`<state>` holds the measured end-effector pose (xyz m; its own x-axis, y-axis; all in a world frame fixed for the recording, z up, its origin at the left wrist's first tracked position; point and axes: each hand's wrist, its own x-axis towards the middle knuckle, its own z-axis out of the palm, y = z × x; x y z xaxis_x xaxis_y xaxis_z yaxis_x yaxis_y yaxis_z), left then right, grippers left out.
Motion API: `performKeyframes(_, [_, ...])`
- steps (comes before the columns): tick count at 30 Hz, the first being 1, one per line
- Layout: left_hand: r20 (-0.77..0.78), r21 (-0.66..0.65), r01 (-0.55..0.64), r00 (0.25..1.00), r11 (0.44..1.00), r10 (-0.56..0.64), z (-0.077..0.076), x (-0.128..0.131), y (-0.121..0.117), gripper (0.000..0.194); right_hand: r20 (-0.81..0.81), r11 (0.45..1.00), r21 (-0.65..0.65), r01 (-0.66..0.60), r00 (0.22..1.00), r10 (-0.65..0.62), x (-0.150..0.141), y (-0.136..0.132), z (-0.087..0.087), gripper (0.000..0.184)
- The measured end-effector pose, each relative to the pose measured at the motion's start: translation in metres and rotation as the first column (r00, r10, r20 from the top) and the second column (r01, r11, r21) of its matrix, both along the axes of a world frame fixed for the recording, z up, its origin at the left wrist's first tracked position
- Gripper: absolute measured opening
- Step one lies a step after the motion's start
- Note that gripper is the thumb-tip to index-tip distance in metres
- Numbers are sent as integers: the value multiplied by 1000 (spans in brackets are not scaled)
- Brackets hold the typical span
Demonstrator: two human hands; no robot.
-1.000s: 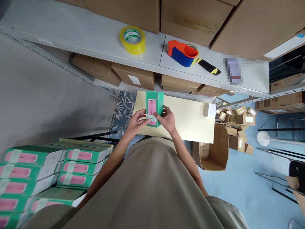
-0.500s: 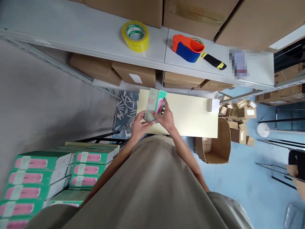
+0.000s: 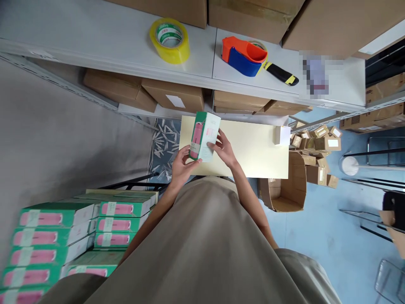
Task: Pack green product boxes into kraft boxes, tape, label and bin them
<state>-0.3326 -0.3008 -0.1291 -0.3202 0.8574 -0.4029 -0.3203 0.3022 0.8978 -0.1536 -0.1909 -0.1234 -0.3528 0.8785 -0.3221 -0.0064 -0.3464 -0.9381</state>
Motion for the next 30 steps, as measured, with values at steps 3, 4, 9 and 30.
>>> performKeyframes(3, [-211, 74, -14, 977, 997, 29, 14, 12, -2, 82, 2, 999, -4, 32, 1000, -32, 1, 7, -2, 113])
performKeyframes(4, [-253, 92, 7, 967, 996, 16, 18, 15, -2, 78, 2, 999, -12, 45, 999, -45, 1, 8, -3, 115])
performKeyframes(9, [-246, 83, 20, 969, 996, 1, 19, 20, 1, 55, 2, 999, -10, 48, 999, -48, 12, 10, -2, 115])
performKeyframes(30, [483, -233, 13, 869, 972, 104, -32, 36, -3, 42, 92, 972, 227, 58, 993, -80, 44, 61, -30, 80])
